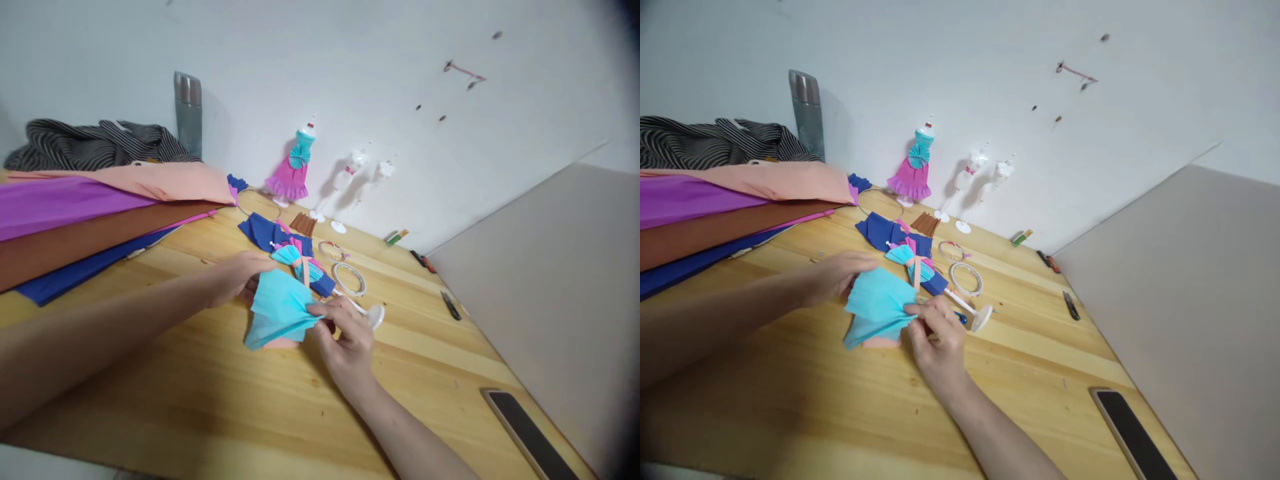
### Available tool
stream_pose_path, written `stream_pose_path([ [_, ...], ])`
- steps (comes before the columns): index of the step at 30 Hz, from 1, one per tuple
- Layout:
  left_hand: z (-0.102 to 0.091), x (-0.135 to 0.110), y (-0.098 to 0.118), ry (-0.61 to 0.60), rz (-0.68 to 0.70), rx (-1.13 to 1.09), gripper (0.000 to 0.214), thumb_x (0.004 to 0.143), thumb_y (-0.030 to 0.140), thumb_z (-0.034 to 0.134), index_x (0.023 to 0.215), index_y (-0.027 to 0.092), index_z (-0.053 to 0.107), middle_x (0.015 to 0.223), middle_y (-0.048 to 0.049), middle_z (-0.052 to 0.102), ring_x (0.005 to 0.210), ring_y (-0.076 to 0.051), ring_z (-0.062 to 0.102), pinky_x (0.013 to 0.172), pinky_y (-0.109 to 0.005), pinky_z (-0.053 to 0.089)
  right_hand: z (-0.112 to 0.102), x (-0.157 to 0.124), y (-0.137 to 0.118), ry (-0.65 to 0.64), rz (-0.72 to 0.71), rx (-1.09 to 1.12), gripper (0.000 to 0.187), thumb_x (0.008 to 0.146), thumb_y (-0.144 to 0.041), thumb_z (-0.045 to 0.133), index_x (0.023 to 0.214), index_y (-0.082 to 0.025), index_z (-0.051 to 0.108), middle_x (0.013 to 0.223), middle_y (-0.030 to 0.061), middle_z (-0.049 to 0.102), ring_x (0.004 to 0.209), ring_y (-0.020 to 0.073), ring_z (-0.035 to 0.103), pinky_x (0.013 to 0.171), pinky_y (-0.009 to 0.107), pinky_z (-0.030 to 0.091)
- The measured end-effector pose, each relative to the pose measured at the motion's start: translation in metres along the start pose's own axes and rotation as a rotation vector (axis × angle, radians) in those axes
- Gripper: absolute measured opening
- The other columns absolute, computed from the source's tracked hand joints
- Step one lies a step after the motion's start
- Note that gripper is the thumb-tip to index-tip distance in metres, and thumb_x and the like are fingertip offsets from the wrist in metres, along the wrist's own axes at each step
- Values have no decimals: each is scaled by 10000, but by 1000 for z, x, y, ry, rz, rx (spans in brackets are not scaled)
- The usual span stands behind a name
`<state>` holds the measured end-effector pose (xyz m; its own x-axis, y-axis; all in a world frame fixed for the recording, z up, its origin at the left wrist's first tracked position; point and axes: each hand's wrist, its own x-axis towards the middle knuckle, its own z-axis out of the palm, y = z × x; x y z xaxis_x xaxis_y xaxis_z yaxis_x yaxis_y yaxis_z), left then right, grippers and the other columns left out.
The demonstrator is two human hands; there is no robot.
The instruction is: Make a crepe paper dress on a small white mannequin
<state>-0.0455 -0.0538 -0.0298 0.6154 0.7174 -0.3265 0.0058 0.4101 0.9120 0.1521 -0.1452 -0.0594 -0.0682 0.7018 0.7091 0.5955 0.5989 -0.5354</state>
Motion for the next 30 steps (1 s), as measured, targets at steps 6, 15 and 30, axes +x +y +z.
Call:
stream_pose_path([
  [6, 1, -15, -21, -116, 135, 16, 500, 658, 474, 731, 998, 145, 571, 769, -19, 628, 613, -115, 546, 504, -204, 408, 1, 1, 2, 49, 267, 192, 80, 764, -169, 657, 750, -212, 722, 580, -26, 513, 548, 124, 482, 523, 253, 395],
  [15, -7, -23, -21, -55, 90, -130, 323, 589, 126, 594, 905, 167, 648, 669, 3, 642, 602, -130, 594, 559, -221, 462, 3, -4, 10, 3, 575, 401, 134, 752, -311, 698, 677, -201, 676, 655, 3, 596, 584, 131, 492, 550, 266, 398],
  [30, -27, -14, -12, 160, 198, -229, 262, 541, 112, 627, 797, 154, 668, 759, -27, 713, 648, -146, 634, 675, -262, 515, 14, -12, 16, -259, 300, 83, 128, 846, -215, 581, 828, -203, 707, 683, 20, 558, 649, 161, 525, 592, 289, 415],
])
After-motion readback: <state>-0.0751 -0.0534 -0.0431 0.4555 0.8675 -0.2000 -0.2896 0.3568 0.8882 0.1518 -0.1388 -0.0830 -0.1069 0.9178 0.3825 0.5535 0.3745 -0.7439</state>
